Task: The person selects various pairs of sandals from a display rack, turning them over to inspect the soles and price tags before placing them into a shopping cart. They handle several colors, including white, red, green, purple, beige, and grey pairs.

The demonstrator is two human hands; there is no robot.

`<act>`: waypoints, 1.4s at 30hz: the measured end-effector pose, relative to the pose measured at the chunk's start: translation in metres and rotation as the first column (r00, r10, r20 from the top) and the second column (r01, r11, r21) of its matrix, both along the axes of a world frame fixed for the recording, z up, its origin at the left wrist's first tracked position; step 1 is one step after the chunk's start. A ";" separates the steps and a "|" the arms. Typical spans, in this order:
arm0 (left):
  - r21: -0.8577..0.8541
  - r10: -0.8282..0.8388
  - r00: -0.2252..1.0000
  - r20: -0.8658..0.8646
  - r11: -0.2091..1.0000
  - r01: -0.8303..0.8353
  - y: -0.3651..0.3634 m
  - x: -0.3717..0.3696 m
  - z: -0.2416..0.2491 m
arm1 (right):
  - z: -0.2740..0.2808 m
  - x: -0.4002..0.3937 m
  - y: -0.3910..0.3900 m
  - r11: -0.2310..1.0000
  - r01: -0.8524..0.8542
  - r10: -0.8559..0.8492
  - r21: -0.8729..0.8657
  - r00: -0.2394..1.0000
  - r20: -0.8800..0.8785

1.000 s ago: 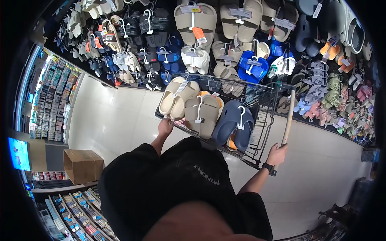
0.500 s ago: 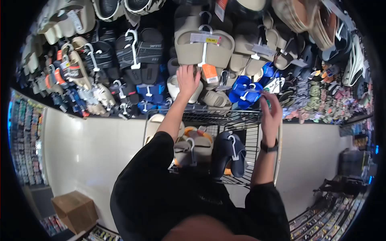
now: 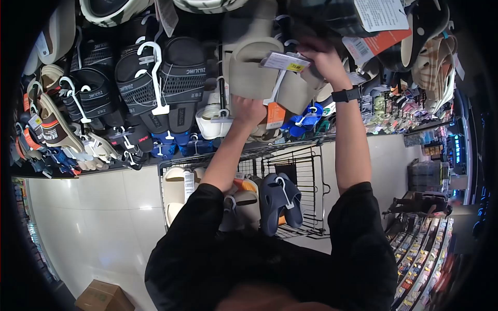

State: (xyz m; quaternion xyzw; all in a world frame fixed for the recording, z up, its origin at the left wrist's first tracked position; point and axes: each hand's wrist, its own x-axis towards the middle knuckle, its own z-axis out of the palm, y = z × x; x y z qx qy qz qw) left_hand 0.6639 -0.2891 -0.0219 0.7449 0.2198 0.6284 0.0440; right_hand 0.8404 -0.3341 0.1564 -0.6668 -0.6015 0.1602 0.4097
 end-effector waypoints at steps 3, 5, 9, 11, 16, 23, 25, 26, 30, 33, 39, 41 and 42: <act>-0.063 -0.041 0.997 -0.071 0.997 0.036 -0.009 -0.021 0.029 | -0.013 0.010 0.005 0.998 0.063 -0.068 -0.025 0.927 -0.369; -0.108 -0.050 0.993 -0.107 0.993 0.038 -0.015 -0.028 0.039 | -0.019 0.015 0.007 0.994 0.061 -0.099 -0.094 0.870 -0.483; -0.207 -0.094 0.980 -0.173 0.977 0.057 -0.022 -0.029 0.049 | -0.025 0.032 0.009 0.980 -0.052 -0.104 -0.192 0.692 -0.714; -0.192 -0.144 0.967 -0.210 0.976 0.104 -0.020 -0.027 0.058 | -0.036 0.037 0.008 0.915 0.092 -0.358 -0.393 0.634 -0.686; -0.153 -0.190 0.960 -0.207 0.975 0.160 -0.038 -0.021 0.006 | -0.069 0.005 -0.053 0.951 0.292 -0.309 -0.103 0.872 -0.380; -0.257 -0.086 0.996 0.024 0.962 0.089 -0.122 -0.073 -0.015 | -0.126 -0.209 -0.239 0.761 0.392 -0.523 0.516 0.842 0.132; -0.255 -0.043 0.998 0.051 0.965 0.054 -0.149 -0.087 -0.008 | -0.130 -0.233 -0.266 0.759 0.364 -0.572 0.540 0.768 0.287; -0.248 -0.049 0.997 0.056 0.967 0.061 -0.165 -0.092 -0.002 | -0.137 -0.237 -0.278 0.749 0.374 -0.601 0.547 0.732 0.321; -0.251 -0.027 1.000 -0.002 0.968 0.026 -0.231 -0.123 0.022 | -0.132 -0.239 -0.336 0.773 0.371 -0.566 0.515 0.770 0.294; -0.260 -0.014 1.000 -0.017 0.966 0.009 -0.267 -0.145 0.025 | -0.120 -0.273 -0.382 0.850 0.510 -0.234 0.132 0.589 -0.774; -0.223 -0.074 0.985 -0.155 0.974 0.038 -0.322 -0.199 0.028 | -0.135 -0.330 -0.452 0.938 0.338 0.093 0.078 -0.028 -0.995; -0.209 -0.071 0.983 -0.168 0.977 0.034 -0.334 -0.212 0.033 | -0.136 -0.346 -0.464 0.934 0.346 0.120 0.089 -0.068 -0.990; -0.193 -0.063 0.983 -0.174 0.981 0.029 -0.338 -0.217 0.034 | -0.137 -0.353 -0.468 0.930 0.355 0.133 0.094 -0.085 -0.987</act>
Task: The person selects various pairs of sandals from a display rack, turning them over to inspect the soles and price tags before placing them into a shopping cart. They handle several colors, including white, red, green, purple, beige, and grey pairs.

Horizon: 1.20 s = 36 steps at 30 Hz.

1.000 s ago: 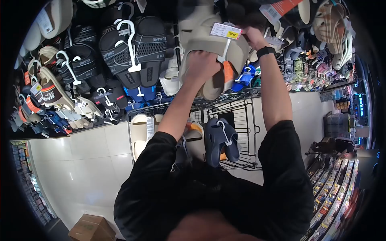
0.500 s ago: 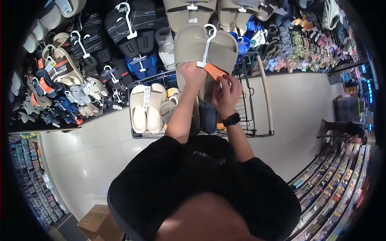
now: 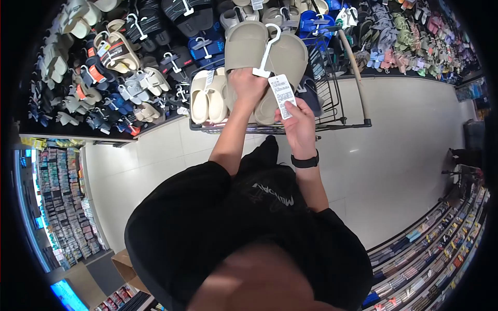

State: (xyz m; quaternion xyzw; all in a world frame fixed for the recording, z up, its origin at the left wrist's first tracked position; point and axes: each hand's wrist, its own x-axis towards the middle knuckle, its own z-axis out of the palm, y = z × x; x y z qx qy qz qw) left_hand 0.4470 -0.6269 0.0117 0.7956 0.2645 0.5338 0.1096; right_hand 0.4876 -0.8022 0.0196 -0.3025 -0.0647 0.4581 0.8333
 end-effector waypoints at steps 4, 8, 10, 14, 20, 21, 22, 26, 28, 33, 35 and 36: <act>-0.026 0.000 0.998 -0.067 1.000 -0.001 -0.012 -0.021 0.005 | 0.009 -0.024 -0.013 0.997 0.064 -0.063 0.031 0.997 -0.041; 0.049 0.003 0.998 -0.056 0.999 0.000 -0.010 -0.030 0.003 | 0.013 -0.046 -0.011 0.881 0.472 -0.346 0.020 0.614 0.710; 0.068 -0.017 0.999 -0.039 0.998 0.020 -0.007 -0.033 0.002 | 0.020 -0.051 -0.007 0.778 0.584 -0.405 0.232 0.184 0.896; 0.024 0.012 0.999 -0.032 1.000 -0.011 0.005 -0.039 0.001 | 0.017 -0.060 0.006 0.802 0.548 -0.338 0.238 0.088 0.937; -0.325 0.143 0.988 0.058 0.938 -0.116 0.076 -0.084 -0.004 | -0.052 -0.064 -0.003 0.850 0.525 -0.114 0.041 0.107 0.988; -0.407 0.170 0.979 0.115 0.907 -0.110 0.088 -0.091 -0.012 | -0.069 -0.066 -0.011 0.813 0.573 -0.017 -0.100 0.196 0.980; -0.329 0.211 0.975 0.069 0.928 -0.177 0.097 -0.101 -0.014 | -0.085 -0.065 -0.022 0.774 0.591 0.057 -0.226 0.291 0.955; -0.280 0.220 0.965 -0.140 0.926 -0.252 0.101 -0.109 -0.068 | -0.142 -0.054 -0.069 0.585 0.641 0.161 -0.497 0.509 0.845; -0.289 0.183 0.949 -0.257 0.922 -0.256 0.085 -0.099 -0.104 | -0.154 -0.028 -0.084 0.486 0.717 0.166 -0.500 0.485 0.858; -0.404 -0.053 0.933 -0.357 0.909 -0.103 0.018 -0.027 -0.145 | -0.141 0.100 -0.104 0.279 0.909 0.336 -0.310 0.210 0.918; -0.441 -0.087 0.913 -0.399 0.891 -0.108 0.003 0.013 -0.135 | -0.122 0.155 -0.106 0.261 0.936 0.428 -0.236 0.107 0.898; -0.452 -0.096 0.904 -0.417 0.885 -0.114 -0.001 0.035 -0.130 | -0.112 0.183 -0.102 0.239 0.945 0.468 -0.225 0.091 0.879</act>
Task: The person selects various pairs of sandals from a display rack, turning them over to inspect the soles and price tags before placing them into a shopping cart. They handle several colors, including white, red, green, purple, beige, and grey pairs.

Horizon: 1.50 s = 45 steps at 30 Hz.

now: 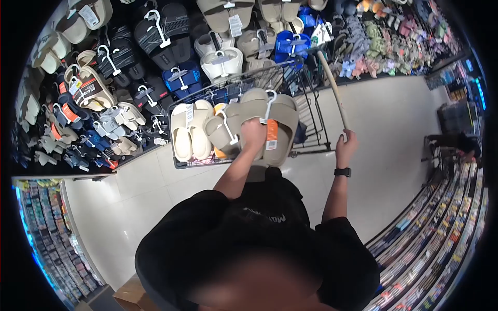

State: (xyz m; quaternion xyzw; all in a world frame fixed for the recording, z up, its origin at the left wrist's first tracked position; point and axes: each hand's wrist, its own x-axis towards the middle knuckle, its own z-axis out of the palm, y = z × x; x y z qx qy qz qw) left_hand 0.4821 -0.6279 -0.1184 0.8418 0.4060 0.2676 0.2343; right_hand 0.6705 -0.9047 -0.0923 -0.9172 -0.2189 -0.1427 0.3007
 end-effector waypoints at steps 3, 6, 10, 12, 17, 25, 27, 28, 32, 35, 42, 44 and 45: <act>0.017 0.038 0.999 0.032 0.999 -0.039 -0.009 0.062 -0.019 | 0.002 0.078 0.022 0.998 0.006 -0.006 -0.066 1.000 0.007; -0.156 0.145 0.965 -0.220 0.971 -0.182 -0.032 0.097 -0.064 | -0.030 0.141 0.042 0.997 -0.055 0.037 -0.051 0.955 -0.295; -0.253 0.038 0.935 -0.352 0.958 -0.134 -0.074 0.095 -0.075 | -0.056 0.153 0.087 0.960 -0.056 -0.033 -0.273 0.949 -0.313; -0.313 -0.031 0.937 -0.348 0.946 -0.085 -0.077 0.096 -0.093 | -0.050 0.147 0.089 0.963 -0.041 -0.048 -0.267 0.946 -0.320; -0.534 -0.512 0.803 -0.306 0.790 0.301 -0.068 0.038 -0.069 | -0.060 0.141 0.086 0.981 -0.090 0.029 -0.174 0.946 -0.323; -0.289 -0.030 0.908 -0.418 0.952 -0.102 0.079 -0.076 0.012 | -0.023 0.117 0.092 0.978 -0.093 0.012 -0.188 0.920 -0.392; -0.117 0.169 0.954 -0.249 0.972 -0.203 0.148 -0.090 0.029 | -0.022 0.111 0.098 0.978 -0.098 0.019 -0.184 0.921 -0.388; -0.042 0.263 0.945 -0.197 0.960 -0.276 0.186 -0.091 0.034 | -0.029 0.107 0.099 0.982 -0.088 0.024 -0.169 0.937 -0.348; 0.236 0.379 0.913 0.151 0.883 -0.406 0.294 -0.072 0.074 | -0.038 0.087 0.109 0.976 -0.034 -0.035 -0.216 0.952 -0.306; 0.358 0.331 0.895 0.300 0.830 -0.427 0.346 -0.051 0.087 | -0.032 0.057 0.136 0.919 0.039 -0.093 -0.393 0.989 -0.118; 0.422 0.195 0.837 0.511 0.792 -0.442 0.412 -0.021 0.082 | 0.179 -0.063 0.450 0.597 -0.725 0.773 0.343 0.634 -0.004; 0.438 0.120 0.818 0.563 0.796 -0.418 0.422 -0.021 0.082 | 0.235 -0.098 0.543 0.470 -0.755 0.846 0.457 0.532 0.009; 0.430 0.102 0.824 0.557 0.813 -0.392 0.426 -0.024 0.078 | 0.229 -0.086 0.596 0.424 -0.840 0.844 0.339 0.503 0.188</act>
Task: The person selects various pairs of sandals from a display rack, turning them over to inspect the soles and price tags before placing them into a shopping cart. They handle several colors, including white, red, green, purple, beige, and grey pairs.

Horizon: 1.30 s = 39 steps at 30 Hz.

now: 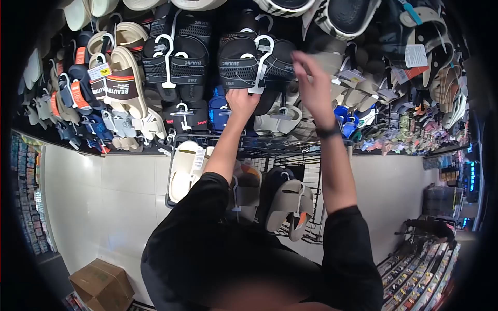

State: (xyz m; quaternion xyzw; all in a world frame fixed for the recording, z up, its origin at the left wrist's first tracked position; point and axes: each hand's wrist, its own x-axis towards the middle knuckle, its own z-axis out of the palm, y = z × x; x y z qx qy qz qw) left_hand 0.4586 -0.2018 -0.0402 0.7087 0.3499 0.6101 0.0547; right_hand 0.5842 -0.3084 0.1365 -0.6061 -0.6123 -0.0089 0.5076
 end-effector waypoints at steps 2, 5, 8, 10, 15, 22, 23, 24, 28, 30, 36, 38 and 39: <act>0.094 -0.047 0.998 0.034 0.995 0.044 0.008 -0.007 0.009 | 0.013 -0.002 0.068 0.997 0.079 -0.078 -0.003 0.990 0.119; 0.101 -0.094 0.994 -0.050 0.990 0.099 0.005 -0.031 0.028 | 0.017 0.000 0.096 0.972 0.135 -0.109 -0.193 0.984 0.140; 0.060 -0.150 0.983 -0.104 0.986 0.157 0.004 -0.043 0.045 | 0.009 0.007 0.094 0.978 0.113 -0.106 -0.176 0.993 0.048; -0.003 -0.183 0.974 -0.133 0.983 0.184 -0.004 -0.048 0.068 | -0.001 0.016 0.093 0.992 0.086 -0.090 -0.091 0.995 -0.042; -0.199 -0.280 0.863 -0.421 0.956 0.214 -0.019 -0.043 0.086 | -0.061 0.066 0.084 0.929 0.035 -0.194 -0.368 0.893 -0.405; -0.581 -0.502 0.827 0.253 0.605 0.544 -0.091 -0.100 0.019 | -0.088 -0.011 -0.117 0.926 0.377 -0.346 -0.020 0.827 -0.444; -0.665 -0.429 0.768 0.477 0.395 0.634 -0.106 -0.105 0.016 | -0.106 -0.020 -0.146 0.945 0.318 -0.306 -0.072 0.787 -0.535; -0.623 -0.332 0.658 0.676 0.221 0.751 -0.123 -0.107 0.015 | -0.107 -0.044 -0.170 0.971 0.233 -0.224 -0.063 0.772 -0.595; -0.227 -0.007 0.227 0.974 -0.046 0.973 -0.208 -0.125 0.019 | -0.095 -0.138 -0.246 0.983 0.061 -0.133 -0.174 0.886 -0.443; -0.135 0.029 0.137 0.990 -0.058 0.989 -0.250 -0.135 0.017 | -0.094 -0.171 -0.270 0.981 0.189 -0.192 -0.034 0.970 -0.150; -0.098 -0.009 0.098 0.995 0.000 0.995 -0.322 -0.154 0.022 | -0.090 -0.186 -0.326 0.952 0.284 -0.248 0.118 0.936 -0.248; -0.115 -0.029 0.116 0.993 0.024 0.993 -0.337 -0.162 0.025 | -0.069 -0.188 -0.334 0.958 0.266 -0.221 0.110 0.925 -0.309; -0.120 -0.039 0.121 0.992 0.029 0.992 -0.343 -0.165 0.027 | -0.066 -0.189 -0.333 0.957 0.261 -0.202 0.129 0.914 -0.352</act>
